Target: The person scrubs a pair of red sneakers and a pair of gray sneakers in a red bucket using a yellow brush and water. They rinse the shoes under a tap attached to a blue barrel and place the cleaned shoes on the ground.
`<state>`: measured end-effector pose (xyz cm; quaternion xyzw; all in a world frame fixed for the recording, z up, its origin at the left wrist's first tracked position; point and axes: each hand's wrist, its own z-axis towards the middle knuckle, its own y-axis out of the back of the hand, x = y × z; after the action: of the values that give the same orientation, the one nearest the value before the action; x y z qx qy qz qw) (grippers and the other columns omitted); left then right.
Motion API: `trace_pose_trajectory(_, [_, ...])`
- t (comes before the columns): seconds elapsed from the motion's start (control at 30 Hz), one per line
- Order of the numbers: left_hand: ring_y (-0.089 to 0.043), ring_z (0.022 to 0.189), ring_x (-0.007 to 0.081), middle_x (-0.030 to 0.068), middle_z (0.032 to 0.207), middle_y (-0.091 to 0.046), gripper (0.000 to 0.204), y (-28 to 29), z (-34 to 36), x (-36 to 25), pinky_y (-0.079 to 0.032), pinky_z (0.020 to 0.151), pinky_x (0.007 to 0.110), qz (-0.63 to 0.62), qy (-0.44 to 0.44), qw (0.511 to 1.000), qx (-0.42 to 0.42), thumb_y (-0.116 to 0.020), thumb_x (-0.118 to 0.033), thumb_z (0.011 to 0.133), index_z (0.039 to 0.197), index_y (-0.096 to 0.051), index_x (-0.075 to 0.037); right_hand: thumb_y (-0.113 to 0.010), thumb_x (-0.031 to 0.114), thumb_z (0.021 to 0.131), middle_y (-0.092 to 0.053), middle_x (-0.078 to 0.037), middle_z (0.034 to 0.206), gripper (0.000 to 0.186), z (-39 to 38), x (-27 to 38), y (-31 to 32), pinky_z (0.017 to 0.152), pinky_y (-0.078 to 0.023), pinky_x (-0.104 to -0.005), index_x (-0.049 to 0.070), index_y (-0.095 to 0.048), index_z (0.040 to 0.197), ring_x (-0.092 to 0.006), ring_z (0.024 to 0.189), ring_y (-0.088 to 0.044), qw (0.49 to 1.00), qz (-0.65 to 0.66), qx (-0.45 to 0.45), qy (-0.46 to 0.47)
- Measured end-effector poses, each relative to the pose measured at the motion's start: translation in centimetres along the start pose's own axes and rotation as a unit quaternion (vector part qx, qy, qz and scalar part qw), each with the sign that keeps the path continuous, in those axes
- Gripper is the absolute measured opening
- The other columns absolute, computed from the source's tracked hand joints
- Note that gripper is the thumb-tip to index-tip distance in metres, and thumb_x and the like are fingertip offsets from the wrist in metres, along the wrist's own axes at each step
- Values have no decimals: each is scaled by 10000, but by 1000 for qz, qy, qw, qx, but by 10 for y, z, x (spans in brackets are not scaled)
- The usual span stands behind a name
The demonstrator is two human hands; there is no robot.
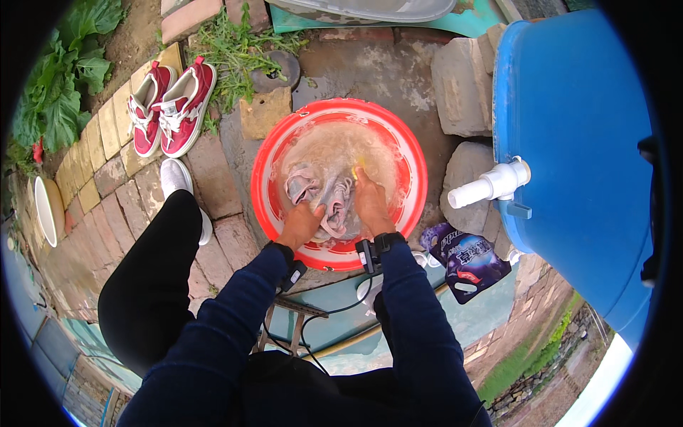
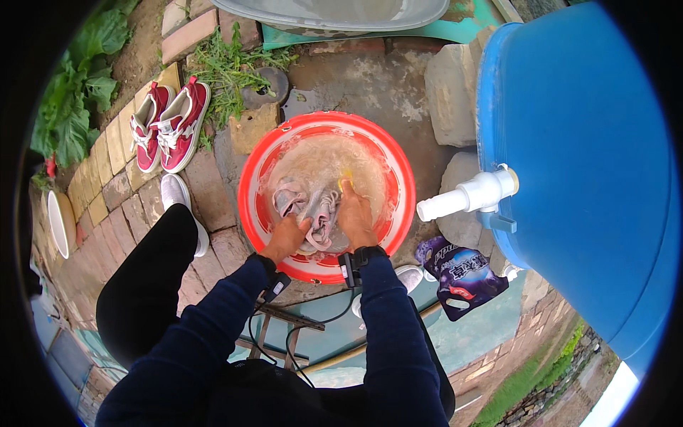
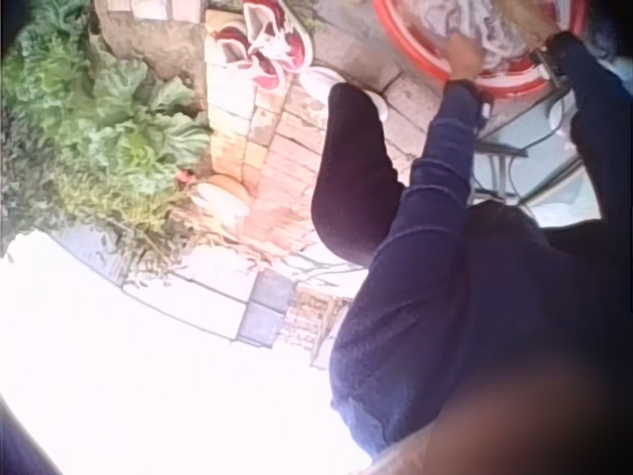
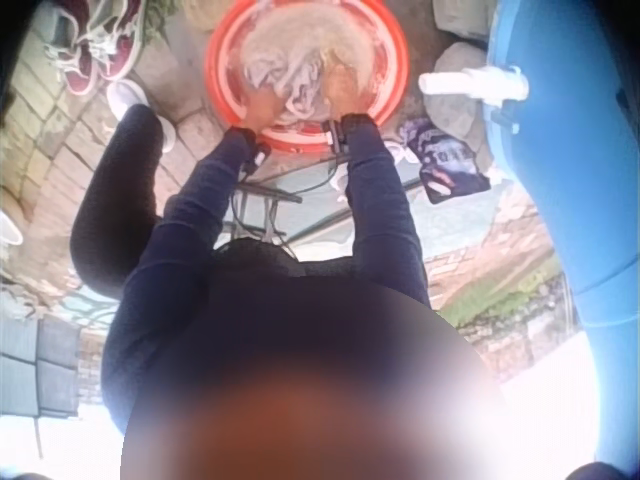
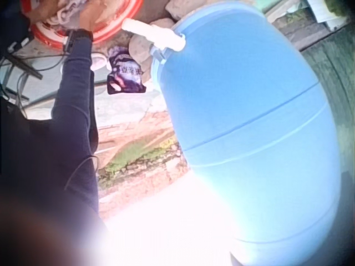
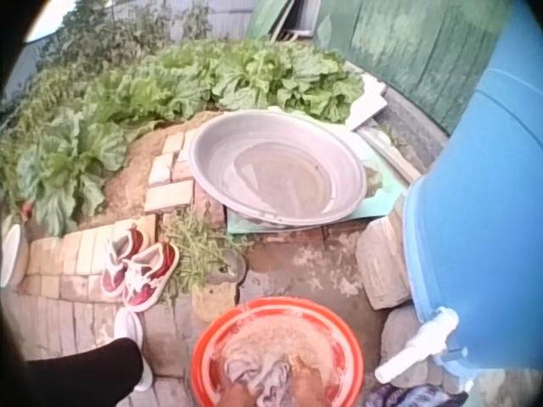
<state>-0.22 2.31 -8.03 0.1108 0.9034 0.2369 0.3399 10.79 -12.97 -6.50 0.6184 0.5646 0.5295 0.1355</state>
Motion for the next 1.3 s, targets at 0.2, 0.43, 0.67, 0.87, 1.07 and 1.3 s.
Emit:
trace_pose_trajectory(0.2, [-658,933,491,361,930,-657,527,0,4,4,-524,814,518,46,30,997,58,-616,-405,926,1016,-629,114,-541,120,947,-652,-276,778,450,-18,-12,1,685,-520,-497,109,-518,1397,-437,761,-667,994,51,93,-10])
trace_pose_trajectory(0.43, [-663,911,492,357,915,-660,514,1,2,1,-524,805,524,28,-2,999,21,-619,-407,926,997,-635,102,-495,69,929,-654,-279,814,474,-12,15,-4,697,-517,-522,76,-499,1403,-450,786,-662,999,24,-13,46])
trace_pose_trajectory(0.67, [-657,943,492,358,941,-661,537,-1,5,1,-521,838,521,29,10,999,37,-629,-418,913,1011,-635,109,-542,157,965,-648,-272,797,328,-6,13,22,707,-510,-484,67,-595,1276,-427,810,-660,992,54,32,-108])
trace_pose_trajectory(0.87, [-657,908,497,357,904,-658,517,1,2,3,-521,810,530,48,-32,998,18,-626,-408,924,984,-629,105,-462,140,973,-669,-266,887,415,-33,23,26,739,-508,-527,110,-508,1385,-439,843,-661,994,66,71,50])
trace_pose_trajectory(1.07, [-654,969,487,346,976,-666,575,1,5,-1,-514,871,522,46,3,999,26,-608,-462,902,1031,-636,97,-488,154,971,-674,-274,952,416,-20,30,21,775,-518,-505,102,-535,1381,-422,888,-675,994,28,37,-97])
trace_pose_trajectory(1.3, [-689,949,412,307,1043,-676,571,41,-30,-16,-550,826,455,-36,42,992,114,-624,-419,872,1165,-632,71,-586,165,924,-660,-249,1184,445,-86,-9,-5,920,-499,-436,46,-574,1352,-383,1043,-667,987,147,-9,-71])
